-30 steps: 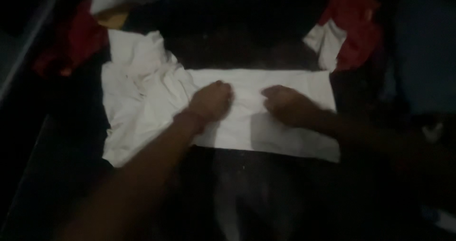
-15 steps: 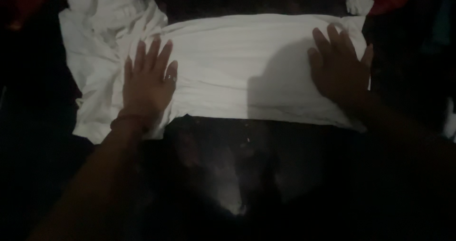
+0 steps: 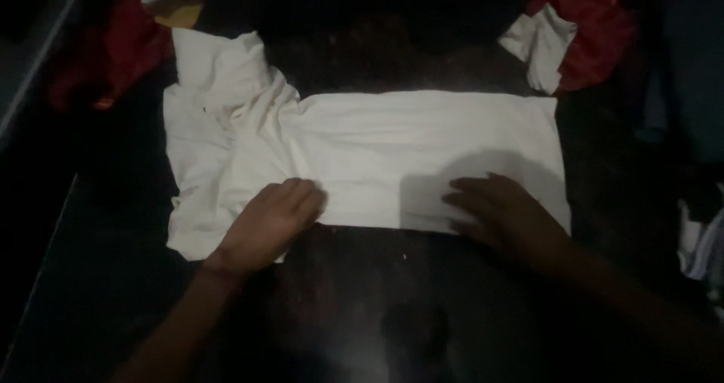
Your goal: The person folds a white t-shirt on a dark surface, smoothing and aligning it before folding it into a compact rectangle. They then pick up a black garment and begin folding it in a similar manner.
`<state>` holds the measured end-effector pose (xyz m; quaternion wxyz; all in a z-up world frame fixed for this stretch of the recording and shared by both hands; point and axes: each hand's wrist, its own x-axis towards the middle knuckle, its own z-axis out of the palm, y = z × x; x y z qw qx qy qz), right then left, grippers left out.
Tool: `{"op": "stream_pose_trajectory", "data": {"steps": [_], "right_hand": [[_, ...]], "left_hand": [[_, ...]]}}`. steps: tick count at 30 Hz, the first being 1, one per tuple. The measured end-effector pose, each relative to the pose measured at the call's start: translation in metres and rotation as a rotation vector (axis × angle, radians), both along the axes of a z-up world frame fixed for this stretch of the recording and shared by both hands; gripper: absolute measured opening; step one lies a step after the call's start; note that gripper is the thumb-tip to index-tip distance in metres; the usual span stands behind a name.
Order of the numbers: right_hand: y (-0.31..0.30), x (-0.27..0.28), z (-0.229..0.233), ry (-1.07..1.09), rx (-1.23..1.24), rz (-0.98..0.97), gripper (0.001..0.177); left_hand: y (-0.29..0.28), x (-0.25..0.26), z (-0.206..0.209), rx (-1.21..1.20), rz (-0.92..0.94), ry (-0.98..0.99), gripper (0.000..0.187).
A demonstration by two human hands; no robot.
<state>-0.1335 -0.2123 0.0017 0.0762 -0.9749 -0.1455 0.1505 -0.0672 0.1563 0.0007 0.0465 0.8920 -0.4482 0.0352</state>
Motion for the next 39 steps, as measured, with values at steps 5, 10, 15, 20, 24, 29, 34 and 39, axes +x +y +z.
{"op": "stream_pose_trajectory", "data": {"steps": [5, 10, 15, 20, 24, 29, 34, 39], "right_hand": [[-0.006, -0.006, 0.009, -0.077, 0.061, -0.008, 0.053], [-0.012, -0.023, 0.029, 0.111, -0.069, -0.120, 0.055], [-0.027, -0.034, 0.037, 0.034, -0.087, -0.233, 0.045], [-0.033, -0.050, 0.028, 0.121, 0.030, -0.290, 0.043], [-0.021, -0.056, 0.019, -0.023, -0.161, -0.051, 0.059], [-0.010, -0.027, 0.029, 0.279, -0.056, -0.422, 0.043], [0.044, 0.049, 0.003, -0.160, 0.120, -0.315, 0.043], [0.013, 0.083, -0.021, -0.050, -0.222, -0.437, 0.065]], "left_hand": [[-0.025, 0.000, 0.011, 0.104, 0.128, -0.062, 0.037], [-0.042, 0.009, 0.033, 0.183, 0.335, 0.022, 0.033], [-0.028, 0.004, 0.062, -0.088, 0.300, -0.108, 0.026], [-0.005, -0.037, 0.058, 0.064, 0.300, 0.229, 0.030], [-0.005, -0.046, 0.036, 0.151, 0.305, 0.117, 0.067], [-0.047, -0.003, 0.040, 0.195, 0.648, 0.350, 0.033], [-0.145, 0.042, -0.003, -0.415, 0.489, 0.210, 0.036], [-0.134, 0.083, -0.064, -0.080, 0.639, 0.176, 0.059]]}}
